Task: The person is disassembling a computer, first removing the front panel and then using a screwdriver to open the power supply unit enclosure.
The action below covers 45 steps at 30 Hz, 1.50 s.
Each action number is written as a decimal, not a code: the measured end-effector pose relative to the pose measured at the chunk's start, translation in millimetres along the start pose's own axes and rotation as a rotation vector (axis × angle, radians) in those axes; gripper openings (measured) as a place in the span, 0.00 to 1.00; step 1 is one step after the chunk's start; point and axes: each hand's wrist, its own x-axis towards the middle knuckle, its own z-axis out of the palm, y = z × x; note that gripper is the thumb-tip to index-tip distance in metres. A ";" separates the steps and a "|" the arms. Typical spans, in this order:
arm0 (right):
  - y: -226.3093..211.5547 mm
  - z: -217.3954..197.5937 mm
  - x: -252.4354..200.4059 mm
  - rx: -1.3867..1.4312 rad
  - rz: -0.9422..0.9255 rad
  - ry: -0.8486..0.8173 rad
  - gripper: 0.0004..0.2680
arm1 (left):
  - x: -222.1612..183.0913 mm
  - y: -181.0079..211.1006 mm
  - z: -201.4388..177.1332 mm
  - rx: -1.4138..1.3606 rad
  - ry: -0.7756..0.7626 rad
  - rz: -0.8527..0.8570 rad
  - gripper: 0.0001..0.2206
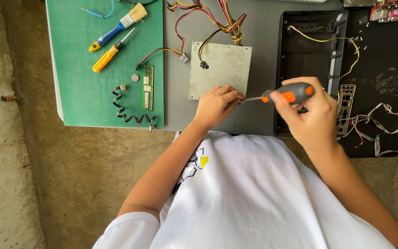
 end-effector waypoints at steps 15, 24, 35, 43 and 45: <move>14.6 9.4 10.5 0.322 -0.243 -0.040 0.15 | 38.5 50.2 -45.9 -0.152 -0.019 0.228 0.09; 33.7 5.9 12.4 0.637 -0.368 -0.176 0.06 | 40.2 82.6 -85.7 -0.685 -0.250 0.119 0.15; 20.8 29.0 16.8 0.845 -0.304 0.056 0.08 | 41.2 70.1 -55.1 -0.487 -0.165 0.140 0.09; 5.6 36.9 18.9 0.772 -0.309 0.224 0.16 | 43.1 72.3 -47.6 -0.353 -0.146 0.121 0.25; 20.4 38.4 17.5 0.799 -0.309 0.228 0.13 | 38.5 73.4 -59.1 -0.512 -0.219 0.072 0.21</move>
